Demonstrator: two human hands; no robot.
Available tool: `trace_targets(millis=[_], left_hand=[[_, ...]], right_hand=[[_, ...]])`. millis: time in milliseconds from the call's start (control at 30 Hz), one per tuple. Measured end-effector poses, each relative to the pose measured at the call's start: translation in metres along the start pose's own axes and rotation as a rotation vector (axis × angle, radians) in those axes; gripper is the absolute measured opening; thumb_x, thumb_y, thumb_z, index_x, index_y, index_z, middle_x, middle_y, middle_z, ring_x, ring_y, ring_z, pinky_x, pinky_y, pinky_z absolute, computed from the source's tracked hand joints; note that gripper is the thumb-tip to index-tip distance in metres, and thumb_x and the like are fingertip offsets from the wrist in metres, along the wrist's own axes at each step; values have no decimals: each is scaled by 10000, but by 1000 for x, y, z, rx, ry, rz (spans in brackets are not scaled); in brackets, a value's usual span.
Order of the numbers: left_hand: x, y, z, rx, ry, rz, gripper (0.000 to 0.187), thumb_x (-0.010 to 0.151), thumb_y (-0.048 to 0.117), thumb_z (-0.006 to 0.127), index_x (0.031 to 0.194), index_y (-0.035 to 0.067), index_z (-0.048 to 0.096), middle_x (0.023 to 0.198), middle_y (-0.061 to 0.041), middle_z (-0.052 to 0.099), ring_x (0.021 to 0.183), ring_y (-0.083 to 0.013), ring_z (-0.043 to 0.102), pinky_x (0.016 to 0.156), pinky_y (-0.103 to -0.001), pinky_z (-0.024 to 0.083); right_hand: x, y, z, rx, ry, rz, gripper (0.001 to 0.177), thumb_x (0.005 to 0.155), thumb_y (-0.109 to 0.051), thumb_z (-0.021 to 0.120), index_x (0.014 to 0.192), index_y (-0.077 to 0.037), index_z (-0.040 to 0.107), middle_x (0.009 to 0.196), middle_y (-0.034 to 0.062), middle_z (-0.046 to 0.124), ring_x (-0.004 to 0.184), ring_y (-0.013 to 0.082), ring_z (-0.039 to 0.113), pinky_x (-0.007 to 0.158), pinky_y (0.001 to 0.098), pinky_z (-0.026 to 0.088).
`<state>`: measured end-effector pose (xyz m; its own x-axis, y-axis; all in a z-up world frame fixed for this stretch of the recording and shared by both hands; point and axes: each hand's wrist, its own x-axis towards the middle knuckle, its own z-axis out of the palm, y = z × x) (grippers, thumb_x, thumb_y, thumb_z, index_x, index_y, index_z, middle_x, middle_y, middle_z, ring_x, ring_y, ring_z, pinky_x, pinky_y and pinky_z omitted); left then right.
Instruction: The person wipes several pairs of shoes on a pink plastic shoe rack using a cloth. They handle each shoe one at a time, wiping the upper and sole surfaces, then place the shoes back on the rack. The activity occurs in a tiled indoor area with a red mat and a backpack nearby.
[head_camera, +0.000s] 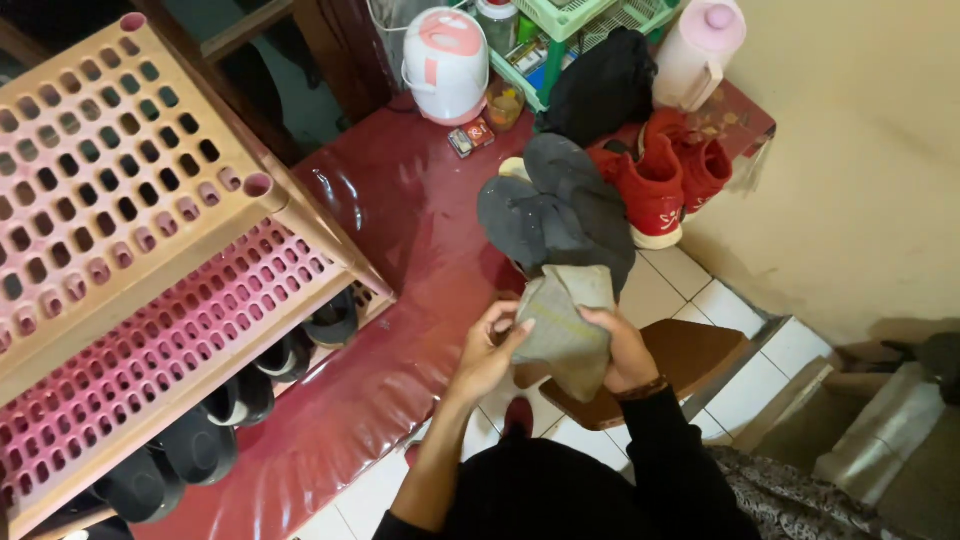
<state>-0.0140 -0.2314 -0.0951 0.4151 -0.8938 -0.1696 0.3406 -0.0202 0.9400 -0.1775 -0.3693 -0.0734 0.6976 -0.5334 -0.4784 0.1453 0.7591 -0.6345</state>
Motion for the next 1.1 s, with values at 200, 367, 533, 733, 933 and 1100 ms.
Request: trace_targets(millis=[200, 367, 533, 733, 933, 1100], left_hand=[[64, -4, 11, 168, 264, -240, 362, 1036, 417, 573, 1092, 66, 643, 820, -110, 668, 705, -222, 649, 598, -375, 487], [106, 27, 57, 852, 362, 106, 444, 941, 446, 666, 1238, 129, 570, 823, -210, 736, 771, -401, 703, 690, -500, 543], [151, 38, 81, 1231, 235, 75, 711, 980, 449, 588, 1591, 206, 319, 854, -222, 745, 780, -428, 712, 726, -534, 544], [194, 10, 75, 1461, 202, 42, 710, 989, 551, 585, 1476, 72, 393, 888, -165, 750, 813, -351, 741, 716, -454, 580], [224, -8, 75, 1464, 251, 9, 673, 978, 330, 590, 1501, -12, 340, 912, -168, 757, 823, -340, 752, 732, -438, 587], [247, -34, 61, 1484, 277, 34, 654, 957, 86, 557, 1545, -28, 294, 963, -200, 760, 835, -342, 756, 747, -436, 598]], right_hand=[[1, -39, -7, -55, 136, -103, 598, 875, -155, 545, 1467, -162, 465, 1255, 112, 621, 1097, 293, 649, 917, 472, 544], [4, -53, -15, -104, 226, -229, 619, 858, -105, 535, 1471, -156, 461, 1272, 109, 610, 1101, 281, 650, 924, 441, 541], [6, -47, -31, -99, 253, -258, 627, 850, -75, 545, 1467, -147, 455, 1237, 117, 616, 1073, 278, 646, 906, 429, 544], [7, -45, -40, -139, 280, -259, 607, 857, -78, 565, 1456, -119, 472, 1216, 111, 636, 1082, 263, 652, 914, 406, 546], [8, -45, -37, -104, 295, -221, 578, 872, -108, 576, 1443, -110, 488, 1217, 115, 641, 1069, 259, 650, 904, 398, 540], [10, -48, -41, -145, 298, -229, 554, 885, -122, 581, 1434, -87, 513, 1218, 118, 638, 1057, 254, 647, 900, 393, 537]])
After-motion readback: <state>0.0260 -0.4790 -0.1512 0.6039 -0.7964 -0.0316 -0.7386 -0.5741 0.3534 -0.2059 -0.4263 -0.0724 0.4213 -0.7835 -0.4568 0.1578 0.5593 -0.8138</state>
